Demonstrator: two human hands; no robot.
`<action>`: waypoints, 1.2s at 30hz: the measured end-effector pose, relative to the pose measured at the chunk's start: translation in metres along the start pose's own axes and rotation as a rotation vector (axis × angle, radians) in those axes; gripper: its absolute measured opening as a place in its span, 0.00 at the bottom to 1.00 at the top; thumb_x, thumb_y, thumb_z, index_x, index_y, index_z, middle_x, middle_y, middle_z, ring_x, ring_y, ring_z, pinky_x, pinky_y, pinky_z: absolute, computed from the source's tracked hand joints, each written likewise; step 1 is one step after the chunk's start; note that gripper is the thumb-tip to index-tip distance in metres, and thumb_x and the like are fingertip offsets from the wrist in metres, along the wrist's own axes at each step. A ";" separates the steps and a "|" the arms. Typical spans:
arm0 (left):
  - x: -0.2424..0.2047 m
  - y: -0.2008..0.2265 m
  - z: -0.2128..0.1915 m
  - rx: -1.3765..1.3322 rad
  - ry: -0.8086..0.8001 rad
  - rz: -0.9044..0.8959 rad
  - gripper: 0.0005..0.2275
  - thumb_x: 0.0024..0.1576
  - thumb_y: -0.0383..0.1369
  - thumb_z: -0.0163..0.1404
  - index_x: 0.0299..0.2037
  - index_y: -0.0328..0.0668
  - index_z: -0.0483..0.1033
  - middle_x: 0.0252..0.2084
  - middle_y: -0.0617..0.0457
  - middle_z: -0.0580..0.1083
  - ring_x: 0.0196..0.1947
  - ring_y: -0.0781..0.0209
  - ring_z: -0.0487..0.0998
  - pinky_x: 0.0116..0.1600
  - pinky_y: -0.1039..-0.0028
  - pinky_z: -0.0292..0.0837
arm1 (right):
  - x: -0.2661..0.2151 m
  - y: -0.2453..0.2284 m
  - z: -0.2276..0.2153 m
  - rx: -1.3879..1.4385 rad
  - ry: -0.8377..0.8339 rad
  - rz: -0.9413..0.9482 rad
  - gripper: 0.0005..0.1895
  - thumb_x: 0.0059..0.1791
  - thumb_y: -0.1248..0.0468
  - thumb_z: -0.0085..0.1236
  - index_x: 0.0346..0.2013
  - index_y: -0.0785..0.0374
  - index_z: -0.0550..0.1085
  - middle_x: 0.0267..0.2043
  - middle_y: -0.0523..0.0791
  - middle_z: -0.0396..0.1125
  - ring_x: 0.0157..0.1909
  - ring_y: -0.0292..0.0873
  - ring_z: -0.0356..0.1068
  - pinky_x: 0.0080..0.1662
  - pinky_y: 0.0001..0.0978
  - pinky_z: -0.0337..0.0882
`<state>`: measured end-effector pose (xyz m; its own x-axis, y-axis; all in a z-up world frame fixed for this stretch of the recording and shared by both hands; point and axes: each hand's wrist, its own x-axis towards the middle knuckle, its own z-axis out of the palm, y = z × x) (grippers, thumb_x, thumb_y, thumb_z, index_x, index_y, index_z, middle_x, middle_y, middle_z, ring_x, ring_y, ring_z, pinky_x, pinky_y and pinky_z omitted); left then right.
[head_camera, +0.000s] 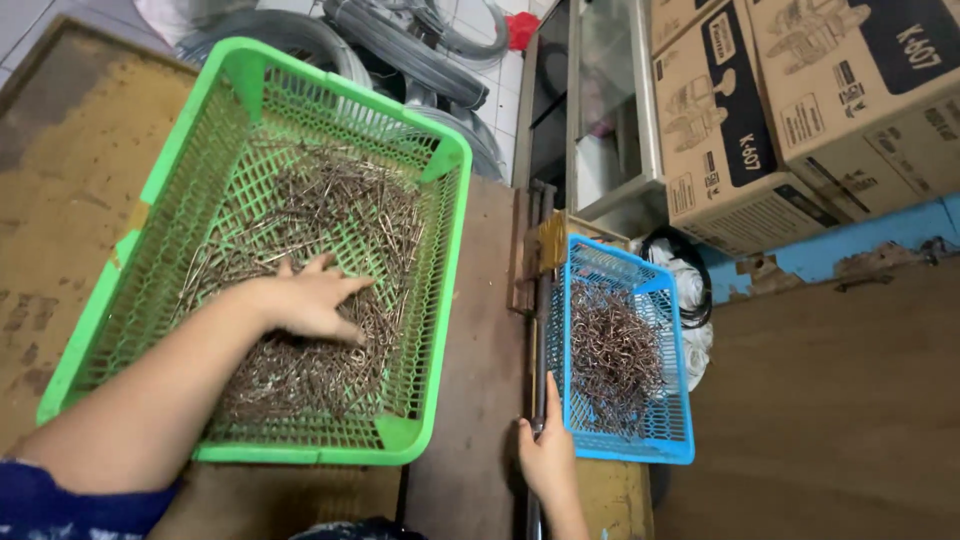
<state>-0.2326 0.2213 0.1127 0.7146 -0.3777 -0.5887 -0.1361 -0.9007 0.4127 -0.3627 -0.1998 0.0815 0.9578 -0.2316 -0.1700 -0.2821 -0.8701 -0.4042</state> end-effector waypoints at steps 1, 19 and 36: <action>0.005 -0.001 0.006 0.008 0.000 0.004 0.45 0.56 0.60 0.56 0.83 0.73 0.44 0.84 0.50 0.46 0.87 0.46 0.29 0.80 0.26 0.23 | 0.000 -0.001 0.000 0.005 0.006 0.005 0.48 0.51 0.68 0.55 0.84 0.43 0.49 0.22 0.47 0.70 0.20 0.45 0.66 0.27 0.41 0.66; 0.029 0.003 0.016 -0.131 0.497 -0.004 0.13 0.67 0.48 0.46 0.53 0.65 0.84 0.50 0.59 0.81 0.51 0.56 0.81 0.78 0.43 0.52 | 0.000 -0.007 -0.002 -0.065 -0.050 0.109 0.51 0.50 0.66 0.54 0.84 0.35 0.46 0.33 0.51 0.79 0.27 0.50 0.76 0.34 0.46 0.74; 0.048 -0.007 0.028 -0.417 0.665 0.067 0.14 0.68 0.35 0.48 0.59 0.54 0.83 0.55 0.44 0.74 0.49 0.51 0.79 0.67 0.65 0.78 | 0.002 0.004 0.005 -0.042 0.002 0.038 0.49 0.49 0.66 0.55 0.83 0.39 0.49 0.31 0.54 0.78 0.27 0.55 0.76 0.34 0.49 0.73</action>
<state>-0.2166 0.2038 0.0623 0.9925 -0.1018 -0.0681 -0.0188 -0.6757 0.7370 -0.3617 -0.2013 0.0753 0.9466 -0.2653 -0.1829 -0.3156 -0.8782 -0.3594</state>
